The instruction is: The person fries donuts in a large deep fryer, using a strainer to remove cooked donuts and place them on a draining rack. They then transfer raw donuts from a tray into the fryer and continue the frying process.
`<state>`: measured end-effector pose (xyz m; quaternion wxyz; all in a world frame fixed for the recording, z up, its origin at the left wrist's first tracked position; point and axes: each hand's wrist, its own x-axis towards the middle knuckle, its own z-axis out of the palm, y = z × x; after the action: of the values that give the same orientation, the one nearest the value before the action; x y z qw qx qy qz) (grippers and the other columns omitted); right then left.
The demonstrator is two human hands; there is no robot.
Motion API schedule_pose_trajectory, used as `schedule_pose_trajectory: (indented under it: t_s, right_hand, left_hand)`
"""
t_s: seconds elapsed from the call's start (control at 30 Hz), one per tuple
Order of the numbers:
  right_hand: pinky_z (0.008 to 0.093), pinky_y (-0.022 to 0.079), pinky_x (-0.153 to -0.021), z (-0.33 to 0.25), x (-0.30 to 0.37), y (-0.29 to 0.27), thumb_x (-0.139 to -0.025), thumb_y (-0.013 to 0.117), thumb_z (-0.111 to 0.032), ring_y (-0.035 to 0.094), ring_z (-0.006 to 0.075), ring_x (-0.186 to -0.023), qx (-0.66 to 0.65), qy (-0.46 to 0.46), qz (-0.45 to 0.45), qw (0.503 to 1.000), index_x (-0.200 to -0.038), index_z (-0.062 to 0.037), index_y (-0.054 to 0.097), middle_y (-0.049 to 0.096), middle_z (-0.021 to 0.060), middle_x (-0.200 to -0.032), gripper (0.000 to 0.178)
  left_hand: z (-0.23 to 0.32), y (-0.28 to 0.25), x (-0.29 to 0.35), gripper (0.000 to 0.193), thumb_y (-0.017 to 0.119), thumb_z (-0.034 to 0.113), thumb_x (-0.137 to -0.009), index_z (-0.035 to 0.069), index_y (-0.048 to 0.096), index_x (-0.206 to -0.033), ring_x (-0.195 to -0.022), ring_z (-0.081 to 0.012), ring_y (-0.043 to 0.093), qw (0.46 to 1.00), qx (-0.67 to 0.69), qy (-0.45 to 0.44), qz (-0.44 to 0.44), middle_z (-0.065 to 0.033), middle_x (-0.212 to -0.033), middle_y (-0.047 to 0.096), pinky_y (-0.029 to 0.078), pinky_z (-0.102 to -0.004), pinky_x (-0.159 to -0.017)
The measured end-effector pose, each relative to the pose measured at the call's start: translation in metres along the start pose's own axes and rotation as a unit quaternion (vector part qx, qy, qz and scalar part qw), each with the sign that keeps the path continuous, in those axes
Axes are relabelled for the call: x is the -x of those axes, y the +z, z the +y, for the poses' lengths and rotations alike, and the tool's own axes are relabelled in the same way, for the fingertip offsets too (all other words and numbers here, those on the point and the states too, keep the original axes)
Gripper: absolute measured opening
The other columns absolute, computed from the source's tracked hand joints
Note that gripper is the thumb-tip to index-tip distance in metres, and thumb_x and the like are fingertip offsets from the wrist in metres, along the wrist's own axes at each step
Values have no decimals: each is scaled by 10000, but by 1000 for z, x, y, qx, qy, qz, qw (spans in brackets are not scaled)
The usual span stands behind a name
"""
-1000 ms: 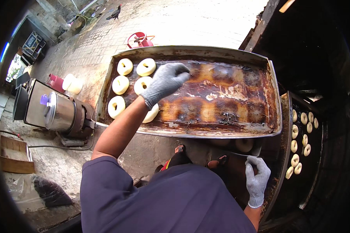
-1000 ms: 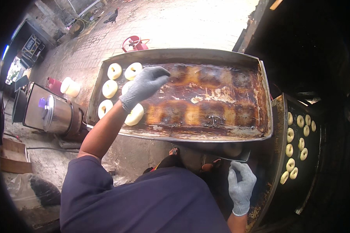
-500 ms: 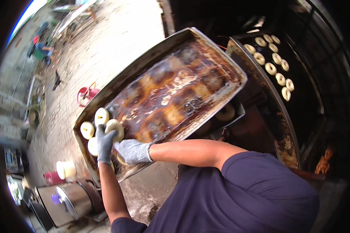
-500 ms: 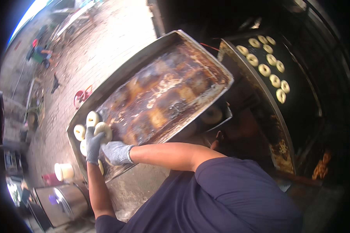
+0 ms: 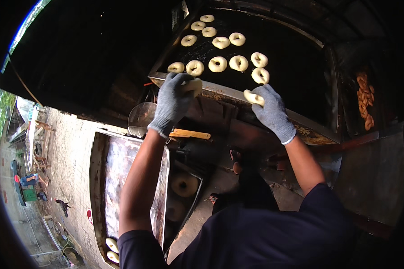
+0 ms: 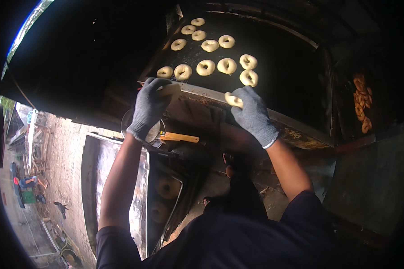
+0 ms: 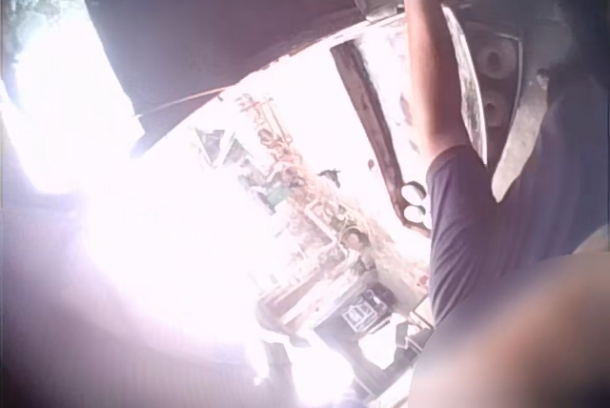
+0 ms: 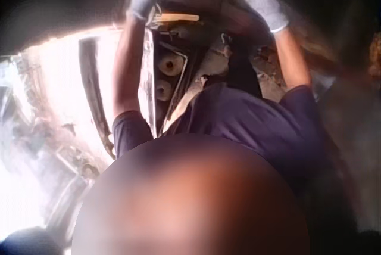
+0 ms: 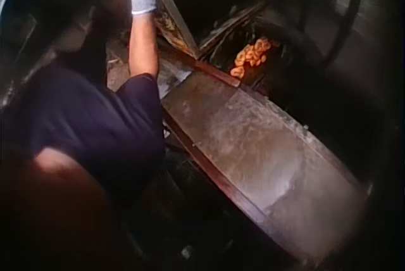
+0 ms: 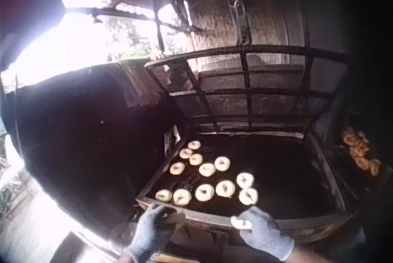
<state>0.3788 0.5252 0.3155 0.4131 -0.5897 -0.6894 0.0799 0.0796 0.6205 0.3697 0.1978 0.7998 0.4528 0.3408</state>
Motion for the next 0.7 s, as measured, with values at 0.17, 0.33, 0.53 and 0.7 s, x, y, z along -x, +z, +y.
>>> schedule_pose_trajectory:
  t_s: [0.17, 0.33, 0.53, 0.7]
  right_hand:
    - [482, 494, -909, 150, -18, -6, -827, 719, -145, 623, 346, -1013, 206, 126, -158, 957, -1003, -95, 700, 659, 103, -983, 184]
    - [486, 459, -977, 194, -14, 12, -851, 705, -233, 582, 325, -1105, 278, 128, -184, 934, -1025, -108, 725, 630, 102, -1097, 215]
    - [433, 537, -900, 95, -2, 13, -880, 722, -130, 665, 361, -1005, 118, 78, 17, 990, -1091, -39, 749, 700, 146, -1052, 231]
    - [353, 539, -960, -82, 38, 32, -980, 640, -33, 693, 238, -1053, -135, -8, -115, 984, -1177, 75, 708, 730, 139, -1093, 235]
  left_hand:
    - [-39, 209, -101, 233, 674, 59, -817, 71, 745, -1039, -1031, -411, 670, 988, 1, 22, -152, -200, -1072, 693, 544, -495, -900]
    - [-54, 277, -127, 262, 677, 171, -836, 128, 767, -1078, -1079, -405, 665, 957, -215, 55, -186, -175, -1134, 676, 537, -550, -874]
    - [-18, 121, -88, 290, 687, 118, -839, 67, 745, -1119, -1075, -431, 682, 996, -61, 45, -46, -237, -1129, 694, 542, -504, -942]
    - [26, -66, 112, 263, 723, 233, -884, 14, 763, -1024, -858, -405, 718, 997, 53, 14, 60, -222, -931, 731, 575, -460, -816]
